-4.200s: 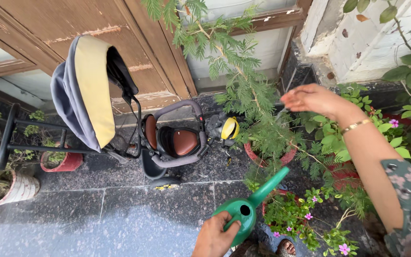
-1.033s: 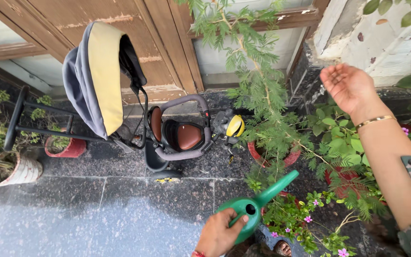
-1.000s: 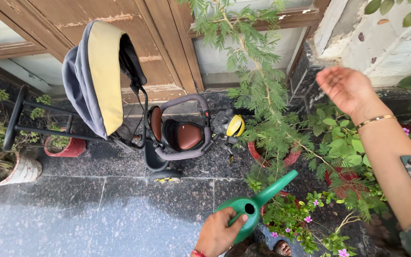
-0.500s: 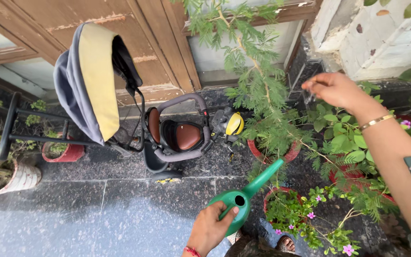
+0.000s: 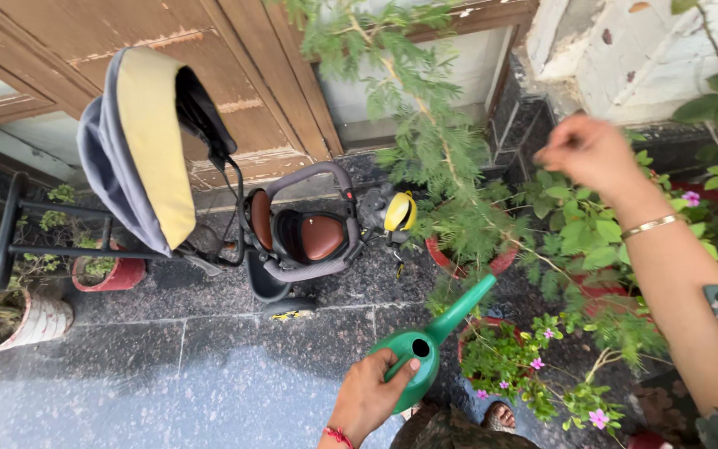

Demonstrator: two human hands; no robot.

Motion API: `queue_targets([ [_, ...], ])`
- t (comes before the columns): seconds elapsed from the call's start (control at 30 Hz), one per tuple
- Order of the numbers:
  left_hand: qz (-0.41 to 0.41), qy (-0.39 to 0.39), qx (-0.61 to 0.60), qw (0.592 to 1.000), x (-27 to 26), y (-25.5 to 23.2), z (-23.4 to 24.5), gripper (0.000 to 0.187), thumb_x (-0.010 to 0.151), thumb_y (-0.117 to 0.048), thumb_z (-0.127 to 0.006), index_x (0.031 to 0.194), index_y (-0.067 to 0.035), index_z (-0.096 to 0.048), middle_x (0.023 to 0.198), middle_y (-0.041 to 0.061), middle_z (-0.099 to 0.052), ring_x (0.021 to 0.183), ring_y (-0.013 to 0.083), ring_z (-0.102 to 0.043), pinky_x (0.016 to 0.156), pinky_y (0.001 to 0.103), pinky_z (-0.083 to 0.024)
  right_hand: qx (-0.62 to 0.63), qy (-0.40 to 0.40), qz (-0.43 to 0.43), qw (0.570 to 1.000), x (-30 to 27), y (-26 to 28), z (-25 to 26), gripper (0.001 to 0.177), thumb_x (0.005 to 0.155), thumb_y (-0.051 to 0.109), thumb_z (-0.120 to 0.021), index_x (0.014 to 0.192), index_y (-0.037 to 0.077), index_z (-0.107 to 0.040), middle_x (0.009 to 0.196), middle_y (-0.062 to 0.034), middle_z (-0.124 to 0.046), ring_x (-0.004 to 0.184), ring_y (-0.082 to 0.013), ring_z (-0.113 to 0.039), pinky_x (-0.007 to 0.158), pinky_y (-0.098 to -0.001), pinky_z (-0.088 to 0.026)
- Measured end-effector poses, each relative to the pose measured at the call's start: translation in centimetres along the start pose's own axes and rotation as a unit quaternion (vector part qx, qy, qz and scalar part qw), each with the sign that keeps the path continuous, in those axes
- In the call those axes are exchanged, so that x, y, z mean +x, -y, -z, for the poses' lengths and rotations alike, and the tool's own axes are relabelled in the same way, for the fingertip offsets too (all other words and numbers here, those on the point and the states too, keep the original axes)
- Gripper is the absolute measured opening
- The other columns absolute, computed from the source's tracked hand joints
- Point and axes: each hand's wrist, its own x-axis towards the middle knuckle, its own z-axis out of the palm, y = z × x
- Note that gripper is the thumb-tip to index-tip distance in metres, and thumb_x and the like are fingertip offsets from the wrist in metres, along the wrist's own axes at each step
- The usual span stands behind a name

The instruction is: The person waters several potted plants on a balcony using a green watering can, moving between different pots and occasionally touching the plant leaves by hand.

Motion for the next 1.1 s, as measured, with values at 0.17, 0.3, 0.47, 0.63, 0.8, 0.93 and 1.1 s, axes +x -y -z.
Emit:
queue_targets([
  [0.17,0.003,0.013,0.017,1.000,-0.5,-0.9,-0.8,0.051,0.091,-0.051,-0.069,0.076,-0.003,-0.062,0.061,0.016,-0.061,0.062,0.0330,-0.066,0.062,0.045,-0.049,-0.085,0.033,-0.057,0.994,-6.2,4.2,-1.0,0.029,0.090,0.027,-0.070,0.115,0.012,-0.065,0.121,-0.0097,-0.068,0.111,-0.0223,-0.066,0.091,-0.0372,-0.052],
  [0.3,0.004,0.030,0.050,0.998,-1.3,-1.7,-1.6,0.049,0.091,-0.050,-0.069,0.077,-0.004,-0.061,0.063,0.018,-0.061,0.065,0.0352,-0.065,0.064,0.046,-0.049,0.139,-0.051,-0.112,0.983,-12.8,0.3,-0.6,0.034,0.103,0.040,-0.053,0.104,0.008,-0.065,0.121,-0.0163,-0.073,0.115,-0.0254,-0.068,0.103,-0.0373,-0.053],
  [0.47,-0.016,0.057,0.095,0.994,-2.0,-3.1,-2.9,0.048,0.090,-0.050,-0.069,0.080,-0.003,-0.064,0.067,0.019,-0.062,0.068,0.0377,-0.065,0.067,0.047,-0.049,0.351,-0.164,-0.195,0.901,-20.9,-8.6,-3.9,0.031,0.109,0.039,-0.055,0.105,0.009,-0.061,0.103,-0.0134,-0.065,0.106,-0.0309,-0.066,0.099,-0.0490,-0.054],
  [0.63,-0.059,0.089,0.108,0.988,-2.8,-4.6,-4.3,0.044,0.090,-0.049,-0.069,0.086,-0.006,-0.070,0.068,0.018,-0.064,0.071,0.0375,-0.067,0.068,0.047,-0.051,0.397,-0.146,-0.331,0.844,-26.9,-15.7,-7.7,0.026,0.103,0.029,-0.045,0.099,0.007,-0.060,0.097,-0.0058,-0.066,0.100,-0.0201,-0.067,0.091,-0.0395,-0.054],
  [0.8,-0.038,0.125,0.143,0.981,-3.8,-6.6,-5.6,0.043,0.090,-0.050,-0.067,0.089,-0.008,-0.071,0.071,0.018,-0.066,0.073,0.0361,-0.068,0.070,0.047,-0.051,0.486,-0.095,-0.342,0.798,-29.7,-20.4,-8.0,0.026,0.111,0.024,-0.042,0.093,0.009,-0.053,0.092,-0.0060,-0.060,0.084,-0.0186,-0.060,0.079,-0.0364,-0.056],
  [0.93,-0.031,0.144,0.163,0.976,-4.5,-7.9,-6.3,0.045,0.091,-0.052,-0.065,0.090,-0.007,-0.070,0.077,0.018,-0.067,0.078,0.0364,-0.069,0.073,0.047,-0.052,0.550,-0.113,-0.353,0.748,-30.7,-20.2,-7.8,0.026,0.109,0.023,-0.038,0.092,0.010,-0.052,0.091,-0.0052,-0.058,0.084,-0.0190,-0.062,0.078,-0.0357,-0.057],
  [1.1,-0.052,0.151,0.193,0.968,-5.0,-8.6,-7.0,0.046,0.092,-0.052,-0.064,0.090,-0.007,-0.071,0.083,0.018,-0.069,0.085,0.0377,-0.069,0.077,0.048,-0.052,0.592,-0.122,-0.351,0.716,-31.4,-21.0,-7.9,0.023,0.109,0.018,-0.039,0.093,0.006,-0.051,0.093,-0.0083,-0.059,0.087,-0.0195,-0.062,0.088,-0.0361,-0.058],
])
